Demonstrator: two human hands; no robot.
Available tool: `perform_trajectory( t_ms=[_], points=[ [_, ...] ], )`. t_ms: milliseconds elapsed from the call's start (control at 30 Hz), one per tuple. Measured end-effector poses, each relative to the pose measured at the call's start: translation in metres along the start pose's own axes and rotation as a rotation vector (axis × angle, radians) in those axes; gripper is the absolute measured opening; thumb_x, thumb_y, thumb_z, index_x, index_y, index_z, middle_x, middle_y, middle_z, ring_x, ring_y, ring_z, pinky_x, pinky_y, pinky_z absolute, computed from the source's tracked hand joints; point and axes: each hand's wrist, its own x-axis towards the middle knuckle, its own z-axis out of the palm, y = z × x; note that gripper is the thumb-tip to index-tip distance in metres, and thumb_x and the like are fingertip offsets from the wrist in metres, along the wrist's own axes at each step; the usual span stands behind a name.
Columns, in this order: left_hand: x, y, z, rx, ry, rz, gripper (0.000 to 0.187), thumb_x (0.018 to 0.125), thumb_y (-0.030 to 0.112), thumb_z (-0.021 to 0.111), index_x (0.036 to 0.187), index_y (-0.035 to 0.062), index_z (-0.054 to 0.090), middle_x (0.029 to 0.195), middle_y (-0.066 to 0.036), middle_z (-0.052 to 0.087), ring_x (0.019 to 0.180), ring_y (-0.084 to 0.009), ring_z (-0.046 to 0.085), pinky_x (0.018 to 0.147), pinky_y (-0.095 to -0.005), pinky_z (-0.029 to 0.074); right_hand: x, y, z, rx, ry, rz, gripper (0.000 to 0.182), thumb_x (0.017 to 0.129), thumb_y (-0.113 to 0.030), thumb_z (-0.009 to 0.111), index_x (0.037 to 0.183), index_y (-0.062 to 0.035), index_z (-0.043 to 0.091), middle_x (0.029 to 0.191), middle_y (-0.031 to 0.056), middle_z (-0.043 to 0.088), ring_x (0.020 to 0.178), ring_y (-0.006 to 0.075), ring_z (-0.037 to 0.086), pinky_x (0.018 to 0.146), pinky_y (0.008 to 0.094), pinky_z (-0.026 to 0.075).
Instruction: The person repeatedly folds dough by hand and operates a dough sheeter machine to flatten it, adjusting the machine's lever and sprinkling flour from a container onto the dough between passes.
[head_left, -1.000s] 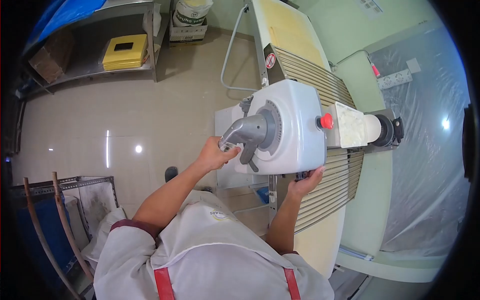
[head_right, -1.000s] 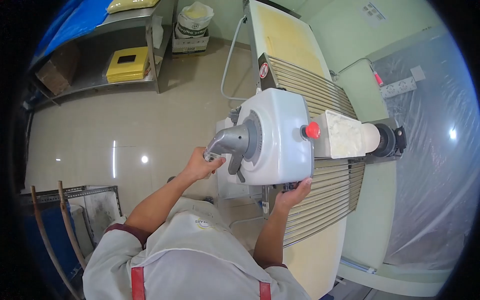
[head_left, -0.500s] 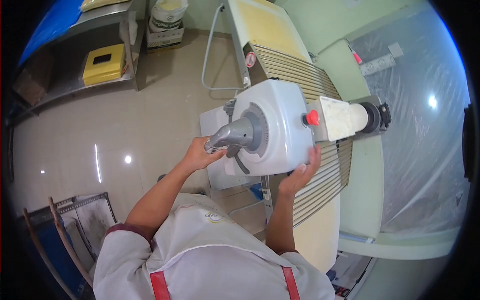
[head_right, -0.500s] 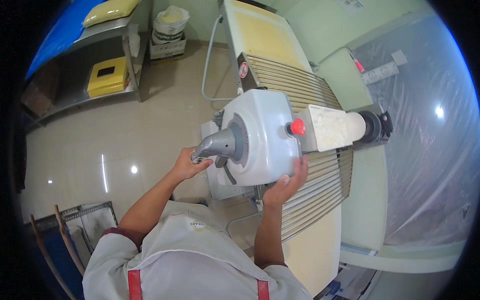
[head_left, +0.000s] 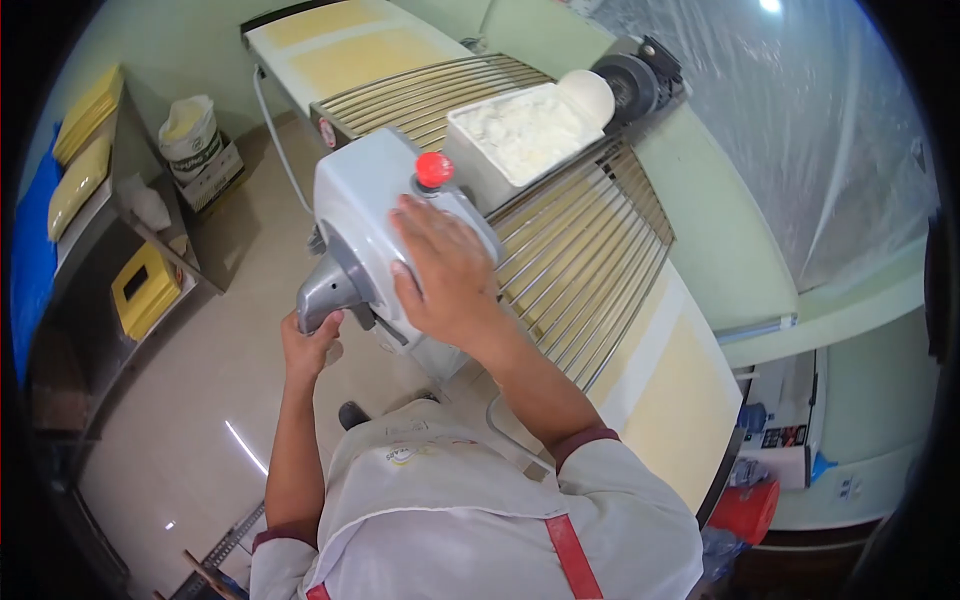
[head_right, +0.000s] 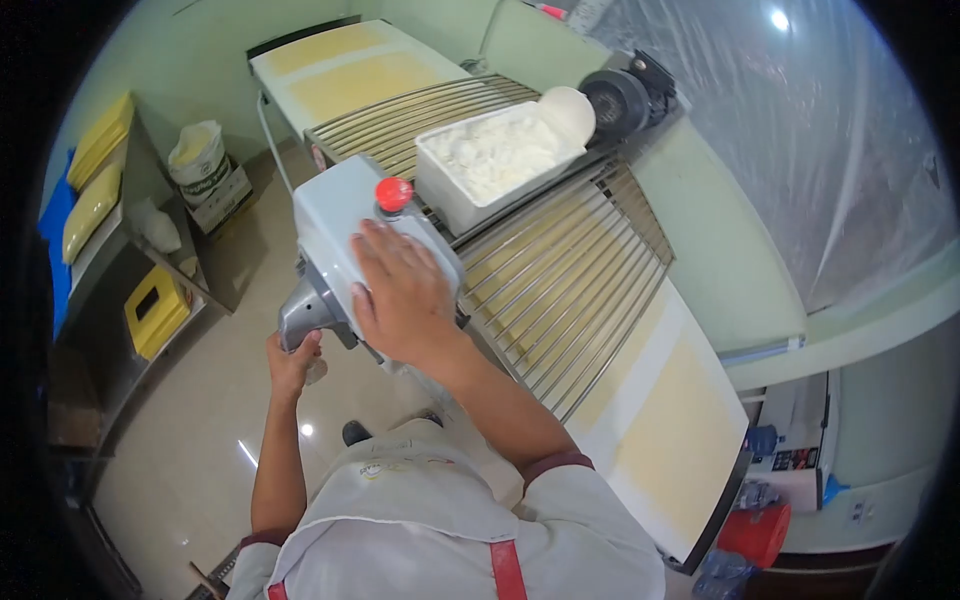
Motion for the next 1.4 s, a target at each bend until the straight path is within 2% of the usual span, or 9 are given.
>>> perform_trajectory(
  t_ms=[300, 433, 600, 700, 800, 1067, 1167, 1267, 1400],
  points=[
    [-0.001, -0.003, 0.000, 0.064, 0.007, -0.006, 0.033, 0.079, 0.031, 0.077, 0.083, 0.0011, 0.064, 0.068, -0.002, 0.061, 0.059, -0.0106, 0.057, 0.056, -0.0270, 0.047, 0.047, 0.018, 0.028, -0.032, -0.273, -0.164, 0.055, 0.087, -0.016, 0.055, 0.133, 0.0086, 0.039, 0.141, 0.0259, 0.039, 0.134, 0.0379, 0.035, 0.112, 0.0467, 0.026],
    [-0.001, -0.006, -0.007, -0.038, -0.059, -0.005, 0.033, 0.080, 0.032, 0.076, 0.084, 0.0019, 0.064, 0.070, -0.002, 0.061, 0.064, -0.0100, 0.056, 0.058, -0.0268, 0.047, 0.089, 0.027, 0.063, -0.041, -0.322, -0.138, 0.055, 0.087, -0.017, 0.056, 0.134, 0.0065, 0.040, 0.140, 0.0251, 0.041, 0.132, 0.0376, 0.037, 0.111, 0.0447, 0.028],
    [-0.004, -0.037, -0.010, -0.136, -0.128, -0.008, 0.032, 0.079, 0.030, 0.076, 0.085, 0.0005, 0.065, 0.070, -0.001, 0.062, 0.065, -0.0088, 0.055, 0.060, -0.0275, 0.046, 0.153, 0.019, 0.080, -0.149, -0.608, 0.148, 0.046, 0.088, -0.035, 0.050, 0.119, -0.0023, 0.059, 0.122, 0.0203, 0.060, 0.115, 0.0339, 0.056, 0.099, 0.0453, 0.039],
    [-0.003, -0.038, -0.006, -0.031, -0.082, -0.047, 0.030, 0.079, 0.028, 0.076, 0.086, 0.0003, 0.067, 0.070, -0.002, 0.063, 0.065, -0.0084, 0.054, 0.060, -0.0278, 0.046, 0.188, 0.016, 0.098, -0.326, -0.877, 0.363, 0.050, 0.084, -0.043, 0.050, 0.113, -0.0047, 0.065, 0.117, 0.0182, 0.063, 0.108, 0.0326, 0.060, 0.094, 0.0442, 0.043],
    [-0.004, -0.028, -0.007, 0.003, -0.087, -0.054, 0.029, 0.078, 0.028, 0.076, 0.086, 0.0004, 0.069, 0.070, -0.003, 0.064, 0.065, -0.0089, 0.055, 0.061, -0.0283, 0.046, 0.205, 0.020, 0.105, -0.172, -1.009, 0.502, 0.052, 0.085, -0.046, 0.053, 0.108, -0.0007, 0.067, 0.118, 0.0194, 0.063, 0.107, 0.0337, 0.060, 0.093, 0.0408, 0.043],
    [-0.005, -0.020, -0.011, 0.039, -0.073, 0.001, 0.028, 0.077, 0.027, 0.076, 0.088, 0.0018, 0.071, 0.073, -0.008, 0.069, 0.067, -0.0125, 0.062, 0.064, -0.0313, 0.050, 0.207, 0.032, 0.116, -0.234, -0.999, 0.524, 0.047, 0.083, -0.043, 0.054, 0.103, -0.0030, 0.070, 0.108, 0.0192, 0.066, 0.094, 0.0319, 0.063, 0.086, 0.0416, 0.045],
    [-0.001, -0.024, -0.011, 0.032, -0.048, 0.096, 0.027, 0.075, 0.026, 0.077, 0.082, 0.0017, 0.069, 0.072, -0.011, 0.069, 0.063, -0.0175, 0.064, 0.061, -0.0335, 0.050, 0.205, 0.039, 0.121, -0.230, -0.990, 0.495, 0.048, 0.083, -0.043, 0.053, 0.102, -0.0020, 0.070, 0.107, 0.0206, 0.066, 0.094, 0.0329, 0.063, 0.086, 0.0416, 0.045],
    [0.021, -0.038, -0.026, 0.189, -0.116, 0.310, 0.027, 0.074, 0.023, 0.077, 0.085, -0.0008, 0.069, 0.066, -0.011, 0.065, 0.059, -0.0150, 0.061, 0.058, -0.0306, 0.049, 0.205, 0.045, 0.124, -0.254, -0.961, 0.449, 0.052, 0.083, -0.045, 0.053, 0.101, 0.0009, 0.069, 0.108, 0.0233, 0.065, 0.097, 0.0347, 0.063, 0.087, 0.0416, 0.045],
    [0.023, -0.029, -0.030, 0.158, -0.100, 0.363, 0.027, 0.071, 0.024, 0.079, 0.071, 0.0022, 0.063, 0.062, -0.015, 0.062, 0.053, -0.0274, 0.060, 0.053, -0.0349, 0.048, 0.206, 0.036, 0.120, -0.282, -0.966, 0.446, 0.057, 0.082, -0.048, 0.052, 0.104, 0.0019, 0.067, 0.114, 0.0248, 0.063, 0.104, 0.0368, 0.061, 0.091, 0.0421, 0.044]
  ],
)
